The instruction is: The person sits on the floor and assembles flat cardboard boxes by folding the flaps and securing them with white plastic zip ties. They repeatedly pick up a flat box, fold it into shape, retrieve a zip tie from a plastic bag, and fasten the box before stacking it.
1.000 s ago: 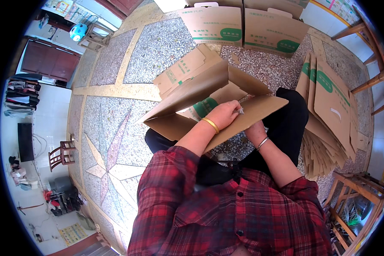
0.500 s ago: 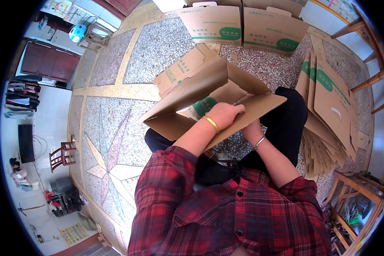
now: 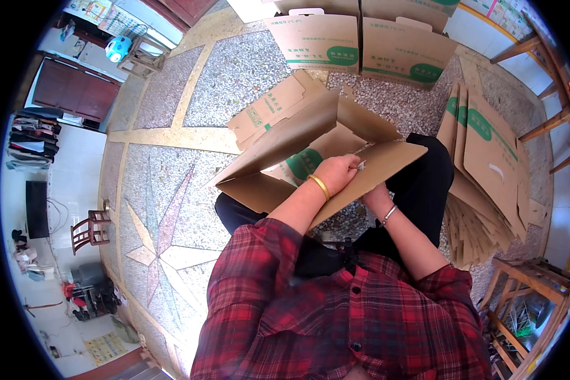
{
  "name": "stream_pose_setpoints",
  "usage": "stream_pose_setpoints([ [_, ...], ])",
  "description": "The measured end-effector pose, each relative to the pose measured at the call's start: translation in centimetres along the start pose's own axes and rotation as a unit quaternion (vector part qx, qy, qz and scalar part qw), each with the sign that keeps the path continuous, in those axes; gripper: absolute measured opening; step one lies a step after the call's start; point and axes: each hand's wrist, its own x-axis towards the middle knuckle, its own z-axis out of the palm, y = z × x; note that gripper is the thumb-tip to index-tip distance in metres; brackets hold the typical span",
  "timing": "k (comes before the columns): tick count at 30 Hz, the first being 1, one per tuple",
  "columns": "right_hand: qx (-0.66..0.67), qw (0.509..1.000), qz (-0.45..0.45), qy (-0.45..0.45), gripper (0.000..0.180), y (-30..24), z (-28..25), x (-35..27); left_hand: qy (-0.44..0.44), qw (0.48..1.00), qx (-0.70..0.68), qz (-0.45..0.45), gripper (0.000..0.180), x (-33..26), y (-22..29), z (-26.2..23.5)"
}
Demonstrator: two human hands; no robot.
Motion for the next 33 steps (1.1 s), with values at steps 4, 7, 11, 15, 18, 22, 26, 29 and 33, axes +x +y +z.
stream_pose_setpoints([
  [4,0.248,0.950,0.174,-0.081,0.021,-3.0,-2.3,-0.5,-0.024,0.999,0.028,0.001,0.017,-0.3,-0.2,0.1],
  [7,0.041,0.992,0.075,-0.097,0.024,-3.3,-2.4,-0.8,-0.018,0.999,0.027,0.022,0.017,-0.5,-0.4,0.3],
  [11,-0.052,0.995,0.004,-0.080,0.027,-2.7,-1.9,-1.2,-0.004,0.998,0.045,0.033,0.018,-0.4,-0.6,1.0],
  [15,-0.111,0.989,-0.073,-0.059,0.029,-1.5,-1.9,-2.0,-0.002,0.998,0.034,0.058,0.019,-0.6,-1.0,1.6],
  [18,-0.016,0.996,0.043,-0.072,0.026,-2.3,-3.2,-3.0,-0.085,0.994,0.044,0.051,0.020,-0.9,-2.3,-0.1],
  [22,0.172,0.973,0.156,-0.015,0.015,-4.0,-5.5,-4.6,-0.228,0.974,0.018,0.000,0.021,-1.4,-3.1,-4.2],
  [26,0.276,0.960,0.007,-0.044,0.018,-3.4,-6.7,-4.9,-0.258,0.965,-0.013,-0.035,0.025,-2.3,-2.7,-5.2],
  [29,0.296,0.948,-0.062,-0.102,0.020,-3.9,-7.5,-4.7,-0.233,0.972,-0.010,-0.008,0.025,-3.2,-3.3,-5.1],
  [33,0.122,0.969,-0.189,-0.100,0.015,-4.2,-8.1,-4.0,-0.209,0.977,-0.044,-0.004,0.023,-4.3,-4.4,-5.1],
])
